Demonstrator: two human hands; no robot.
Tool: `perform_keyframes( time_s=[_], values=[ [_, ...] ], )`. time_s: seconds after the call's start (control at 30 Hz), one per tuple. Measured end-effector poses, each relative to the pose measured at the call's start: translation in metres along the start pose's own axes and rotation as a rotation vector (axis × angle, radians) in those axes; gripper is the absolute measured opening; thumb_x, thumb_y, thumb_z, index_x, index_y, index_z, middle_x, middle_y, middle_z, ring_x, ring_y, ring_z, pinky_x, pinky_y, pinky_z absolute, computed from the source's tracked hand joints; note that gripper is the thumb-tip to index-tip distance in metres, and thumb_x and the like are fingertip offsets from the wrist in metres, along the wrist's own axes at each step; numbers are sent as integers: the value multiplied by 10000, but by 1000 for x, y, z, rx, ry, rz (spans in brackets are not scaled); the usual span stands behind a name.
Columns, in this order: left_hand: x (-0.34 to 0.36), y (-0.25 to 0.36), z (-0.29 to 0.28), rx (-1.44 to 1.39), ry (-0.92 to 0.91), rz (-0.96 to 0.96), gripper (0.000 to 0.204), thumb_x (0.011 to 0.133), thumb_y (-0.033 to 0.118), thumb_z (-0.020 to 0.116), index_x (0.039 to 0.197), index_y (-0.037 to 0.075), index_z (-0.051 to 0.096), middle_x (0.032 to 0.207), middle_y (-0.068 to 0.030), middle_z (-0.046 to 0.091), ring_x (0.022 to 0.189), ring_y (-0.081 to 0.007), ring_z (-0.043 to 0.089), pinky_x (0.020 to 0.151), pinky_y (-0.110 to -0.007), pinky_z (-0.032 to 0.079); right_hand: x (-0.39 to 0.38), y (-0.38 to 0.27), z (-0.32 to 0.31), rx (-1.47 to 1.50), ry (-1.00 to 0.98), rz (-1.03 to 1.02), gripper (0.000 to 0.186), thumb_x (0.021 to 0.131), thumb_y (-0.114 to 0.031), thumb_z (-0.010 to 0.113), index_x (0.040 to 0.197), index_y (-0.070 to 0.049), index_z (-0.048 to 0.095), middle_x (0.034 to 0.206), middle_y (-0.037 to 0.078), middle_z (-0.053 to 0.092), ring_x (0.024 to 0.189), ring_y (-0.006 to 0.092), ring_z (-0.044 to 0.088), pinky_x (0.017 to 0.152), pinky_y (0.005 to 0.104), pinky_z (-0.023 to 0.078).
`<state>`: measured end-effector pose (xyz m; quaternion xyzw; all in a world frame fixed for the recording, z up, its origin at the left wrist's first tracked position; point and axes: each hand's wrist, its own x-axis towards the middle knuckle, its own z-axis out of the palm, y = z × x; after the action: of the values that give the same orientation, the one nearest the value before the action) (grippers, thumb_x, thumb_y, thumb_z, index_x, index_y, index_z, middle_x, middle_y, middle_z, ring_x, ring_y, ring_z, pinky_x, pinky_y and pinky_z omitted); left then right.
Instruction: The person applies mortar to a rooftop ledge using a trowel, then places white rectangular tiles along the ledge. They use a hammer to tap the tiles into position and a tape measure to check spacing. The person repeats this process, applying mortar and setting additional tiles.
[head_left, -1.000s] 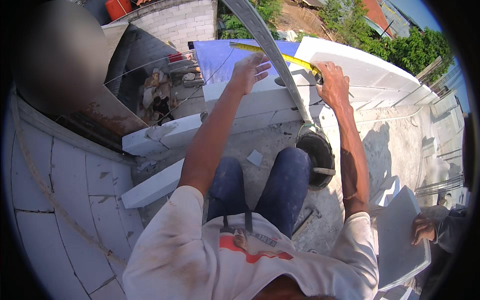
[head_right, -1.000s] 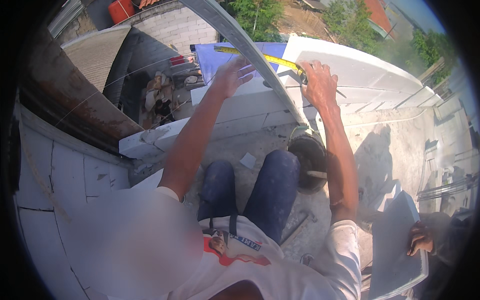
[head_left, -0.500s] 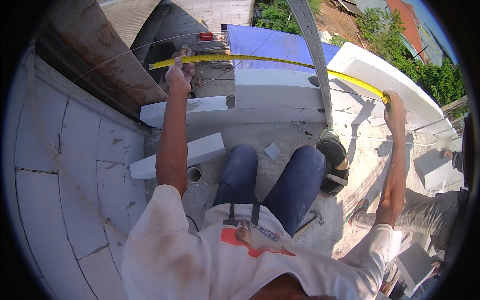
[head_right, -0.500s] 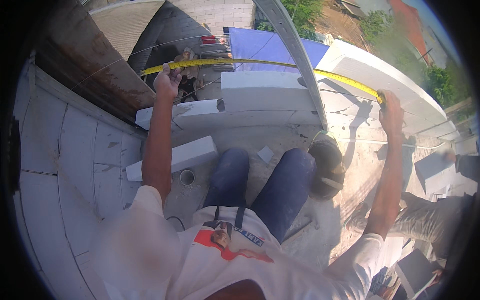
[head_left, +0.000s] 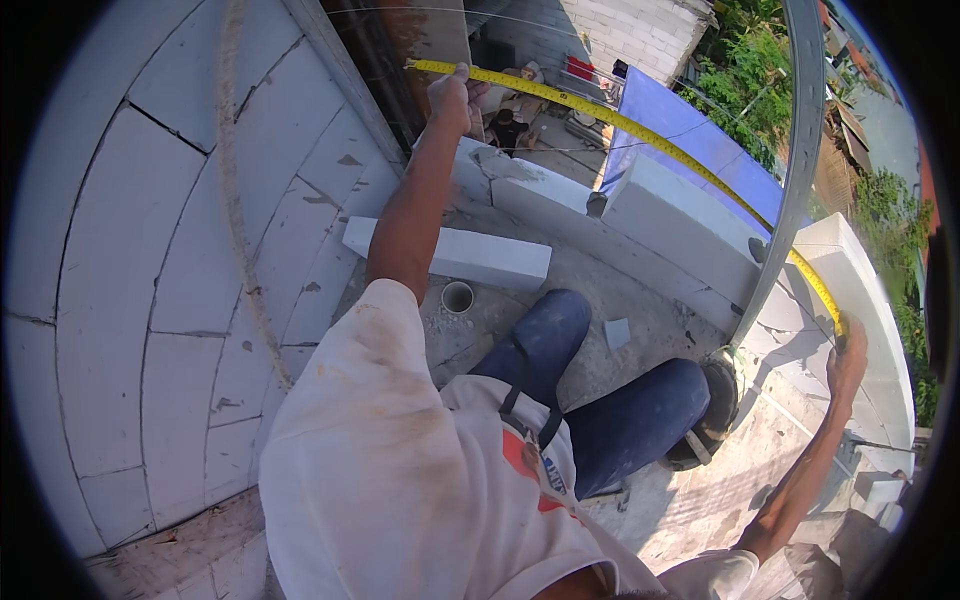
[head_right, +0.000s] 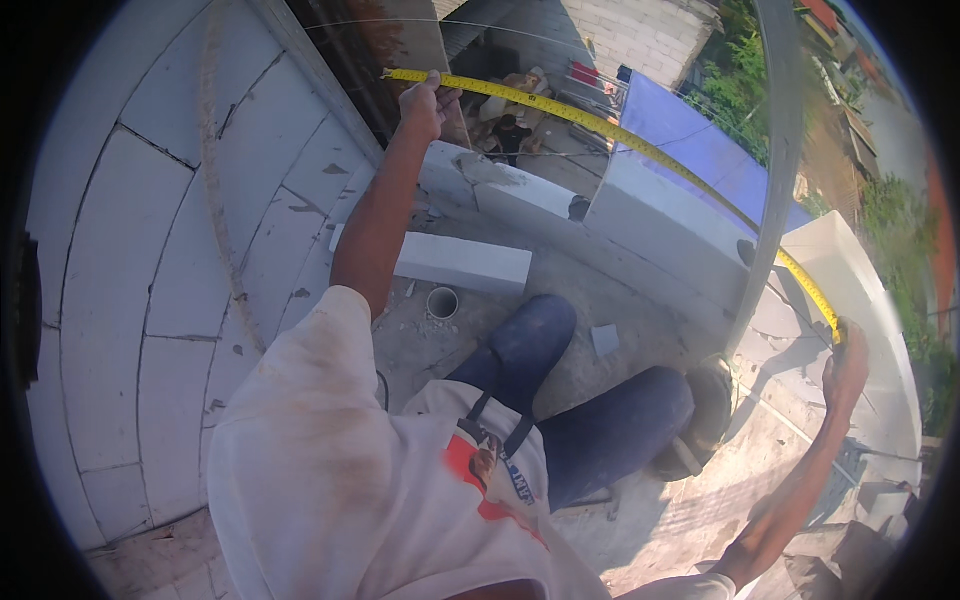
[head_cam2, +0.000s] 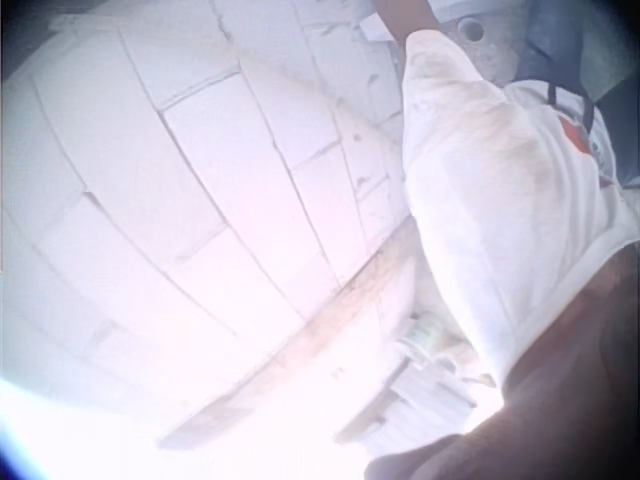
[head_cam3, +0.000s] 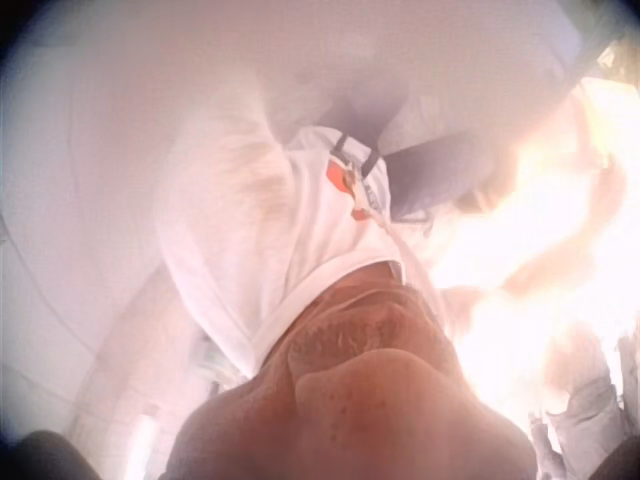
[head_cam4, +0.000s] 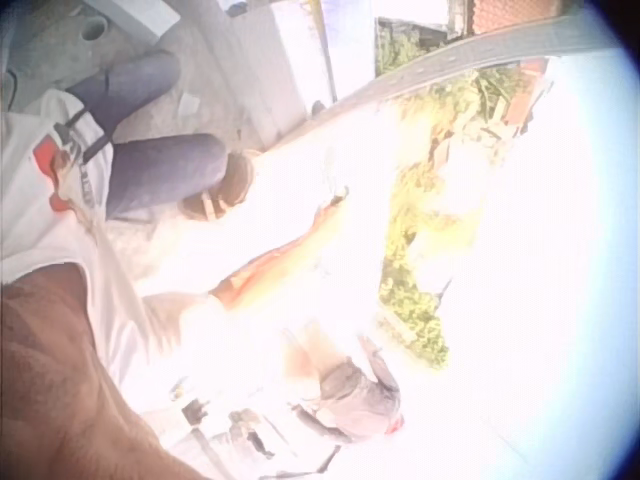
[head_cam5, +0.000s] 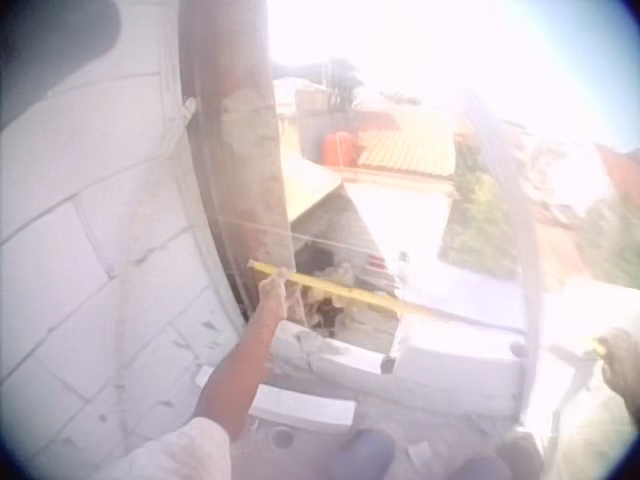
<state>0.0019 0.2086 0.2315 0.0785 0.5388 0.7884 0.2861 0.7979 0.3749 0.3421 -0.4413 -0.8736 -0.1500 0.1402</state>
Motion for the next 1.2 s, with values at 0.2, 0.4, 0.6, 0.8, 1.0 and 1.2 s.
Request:
perform_keyframes(
  time_s=[0.2, 0.4, 0.6, 0.8, 1.0, 1.2],
  values=[
    [28, 25, -20, 90, 96, 5, 271, 1081, 294, 595, 1192, 48, 629, 971, -115, 743, 813, -212, 758, 690, -334, 596, 23, -43, 18, -36, 43, -15, 731, 754, 124, 687, 1417, -154, 554, 1399, 140, 599, 1298, 379, 571, 1010, 492, 521],
    [68, 27, -58, 131, 46, -71, 339, 1078, 343, 608, 1258, 56, 604, 1119, -99, 715, 1049, -233, 732, 883, -391, 583, 35, -66, 27, -125, 14, 137, 744, 756, 57, 792, 1403, -214, 544, 1421, 85, 550, 1320, 336, 555, 984, 507, 524],
    [83, 22, -61, 110, 22, -118, 376, 1075, 376, 613, 1281, 61, 613, 1163, -85, 699, 1127, -237, 705, 924, -383, 570, 32, -56, 29, -226, -25, 201, 726, 804, -38, 812, 1438, -261, 537, 1429, 66, 539, 1333, 297, 557, 990, 563, 539],
    [82, 23, -60, 147, 43, -122, 374, 1078, 379, 608, 1275, 62, 614, 1160, -83, 702, 1116, -225, 708, 913, -375, 572, 32, -66, 33, -267, -34, 226, 714, 821, -28, 795, 1445, -268, 546, 1416, 61, 560, 1323, 301, 568, 985, 574, 545],
    [88, 27, -65, 187, 22, -85, 351, 1082, 366, 599, 1271, 69, 614, 1130, -76, 709, 1084, -219, 721, 913, -372, 574, 34, -70, 38, -306, -21, 269, 697, 826, 2, 768, 1426, -293, 570, 1394, 44, 577, 1314, 288, 577, 992, 606, 545],
    [73, 28, -56, 203, 21, -78, 362, 1082, 362, 601, 1272, 54, 609, 1125, -83, 705, 1099, -219, 714, 906, -365, 577, 33, -66, 36, -309, -17, 275, 698, 824, -11, 777, 1418, -315, 574, 1401, 19, 572, 1320, 274, 575, 997, 617, 545]
  ],
)
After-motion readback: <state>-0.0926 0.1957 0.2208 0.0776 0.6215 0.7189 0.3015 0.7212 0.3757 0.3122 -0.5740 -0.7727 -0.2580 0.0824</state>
